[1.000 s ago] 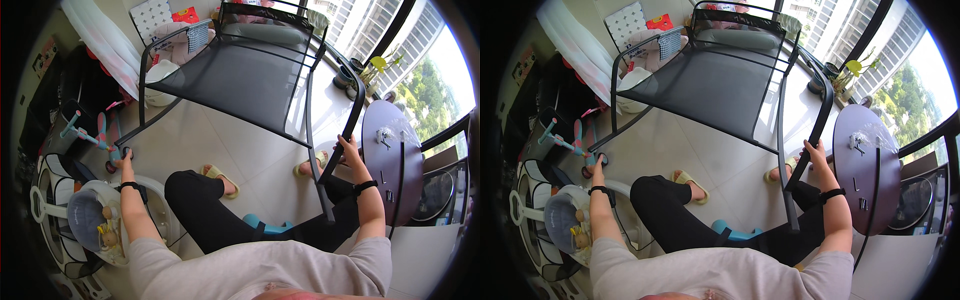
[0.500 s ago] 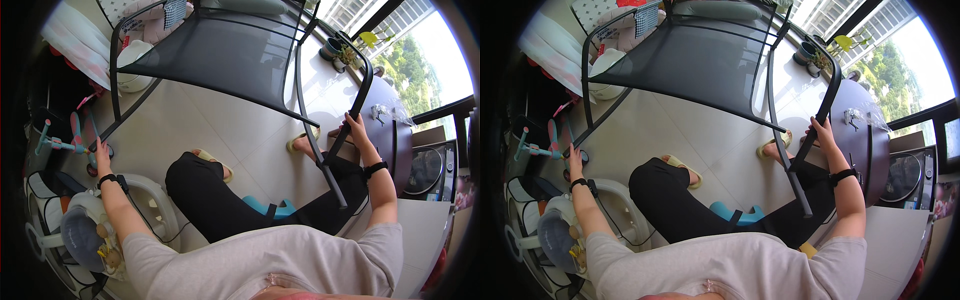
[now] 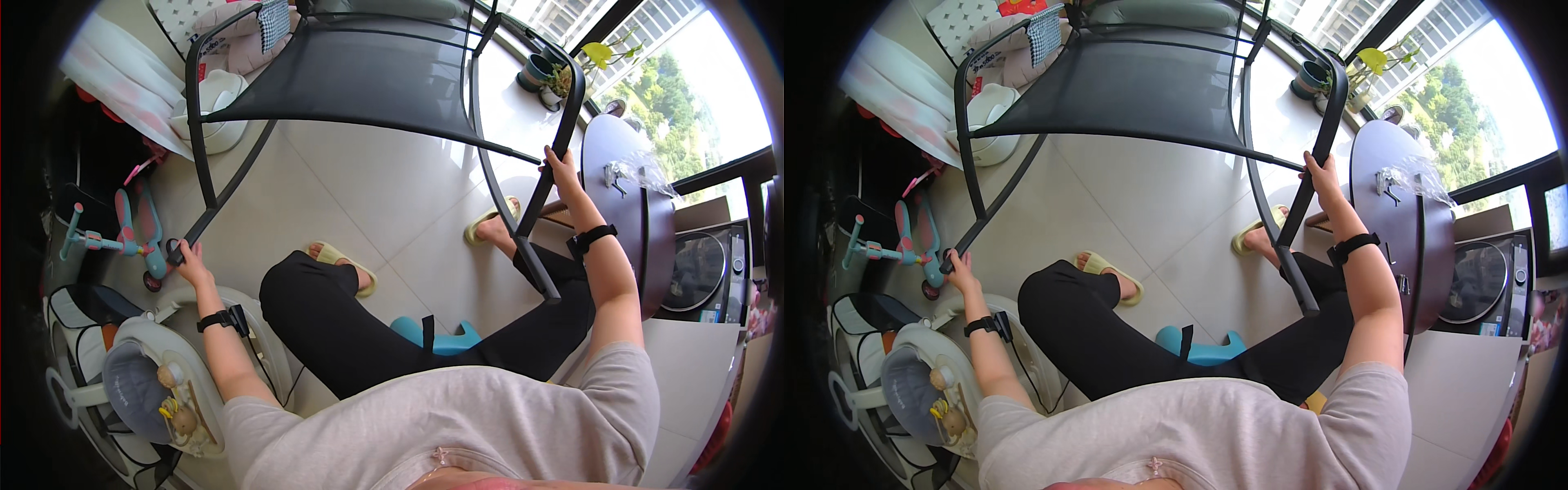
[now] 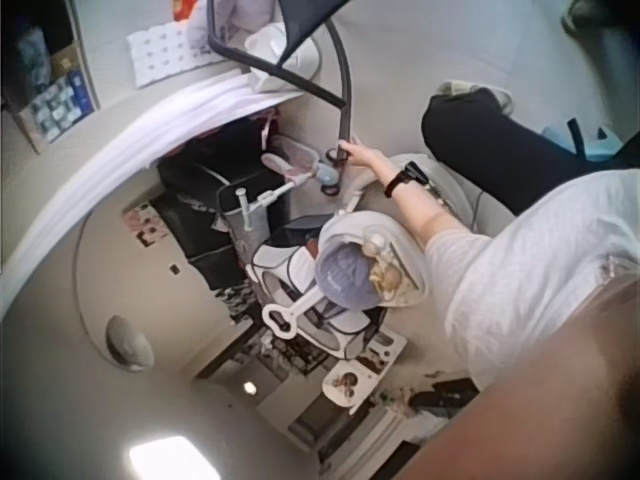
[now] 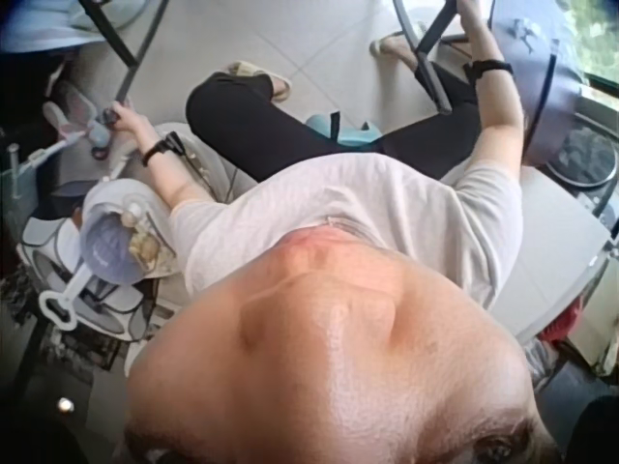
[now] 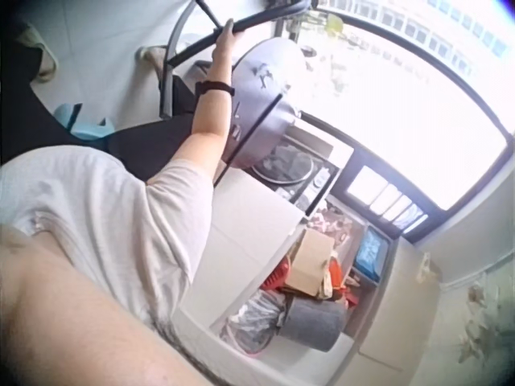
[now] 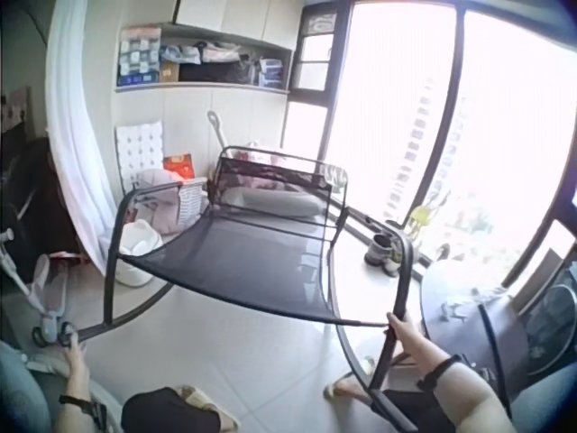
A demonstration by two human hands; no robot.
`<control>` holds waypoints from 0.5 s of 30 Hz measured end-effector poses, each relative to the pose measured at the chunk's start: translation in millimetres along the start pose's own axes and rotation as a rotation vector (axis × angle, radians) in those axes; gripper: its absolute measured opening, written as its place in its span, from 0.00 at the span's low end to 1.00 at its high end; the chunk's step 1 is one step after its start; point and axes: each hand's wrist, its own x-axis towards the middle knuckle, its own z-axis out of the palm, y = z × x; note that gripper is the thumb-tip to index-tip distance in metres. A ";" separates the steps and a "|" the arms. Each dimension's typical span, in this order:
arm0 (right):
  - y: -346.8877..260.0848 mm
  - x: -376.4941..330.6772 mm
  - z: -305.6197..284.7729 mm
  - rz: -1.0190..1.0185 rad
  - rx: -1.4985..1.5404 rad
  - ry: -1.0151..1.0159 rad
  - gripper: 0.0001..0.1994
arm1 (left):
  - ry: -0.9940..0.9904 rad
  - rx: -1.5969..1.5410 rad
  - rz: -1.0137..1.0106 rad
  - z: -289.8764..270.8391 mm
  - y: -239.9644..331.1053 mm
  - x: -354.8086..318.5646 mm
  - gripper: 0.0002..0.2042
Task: Assembling the frame of a mesh chair using screws and an allen key.
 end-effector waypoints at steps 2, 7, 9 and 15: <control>5.3 9.7 -6.9 -0.016 -0.023 0.007 0.18 | -0.002 0.030 0.032 -5.7 2.1 -23.6 0.17; 24.1 28.9 -35.6 -0.046 -0.078 0.038 0.18 | -0.011 0.067 0.059 -25.7 8.3 -86.1 0.18; 29.9 34.4 -44.1 -0.056 -0.079 0.032 0.19 | 0.005 0.079 0.049 -37.0 10.4 -108.1 0.18; 36.2 42.6 -73.5 -0.078 -0.118 0.063 0.19 | 0.003 0.128 0.059 -53.0 20.2 -165.0 0.17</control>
